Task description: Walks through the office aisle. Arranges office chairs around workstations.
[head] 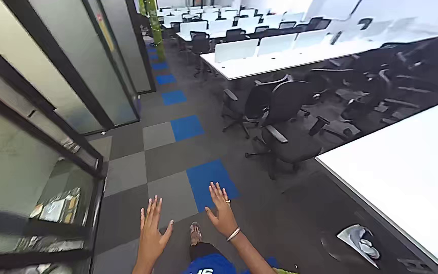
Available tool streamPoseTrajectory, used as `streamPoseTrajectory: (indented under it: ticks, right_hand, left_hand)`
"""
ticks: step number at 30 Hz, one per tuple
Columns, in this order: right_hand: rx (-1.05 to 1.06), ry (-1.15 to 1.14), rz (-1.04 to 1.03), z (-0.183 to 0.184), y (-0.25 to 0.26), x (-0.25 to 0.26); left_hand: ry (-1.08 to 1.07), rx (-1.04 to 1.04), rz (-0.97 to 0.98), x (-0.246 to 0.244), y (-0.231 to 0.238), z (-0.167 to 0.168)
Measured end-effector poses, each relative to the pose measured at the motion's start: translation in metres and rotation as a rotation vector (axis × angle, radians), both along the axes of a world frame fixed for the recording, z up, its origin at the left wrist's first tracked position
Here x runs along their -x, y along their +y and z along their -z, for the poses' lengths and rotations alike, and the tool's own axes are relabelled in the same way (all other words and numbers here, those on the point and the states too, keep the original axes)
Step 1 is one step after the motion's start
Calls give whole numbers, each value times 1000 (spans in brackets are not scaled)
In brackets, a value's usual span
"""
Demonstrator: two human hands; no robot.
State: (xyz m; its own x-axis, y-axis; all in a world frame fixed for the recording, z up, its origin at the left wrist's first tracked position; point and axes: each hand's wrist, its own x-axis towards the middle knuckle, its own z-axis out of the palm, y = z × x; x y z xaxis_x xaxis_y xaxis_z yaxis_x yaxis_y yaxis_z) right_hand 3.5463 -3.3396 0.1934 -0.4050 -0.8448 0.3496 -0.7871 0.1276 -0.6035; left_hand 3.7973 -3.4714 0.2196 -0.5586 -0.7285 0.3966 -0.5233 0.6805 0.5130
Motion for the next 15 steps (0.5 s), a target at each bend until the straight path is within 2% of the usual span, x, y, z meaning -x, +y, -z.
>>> streamPoseTrajectory:
  ticks: [8, 11, 15]
  right_hand:
    - [59, -23, 133, -33, -129, 134]
    - [83, -40, 175, -33, -175, 184]
    - [108, -14, 245, -16, -237, 268]
  left_hand:
    - [43, -13, 186, 177, -150, -17]
    - [43, -49, 230, 243, -209, -4]
    - [23, -100, 331, 343, -292, 20]
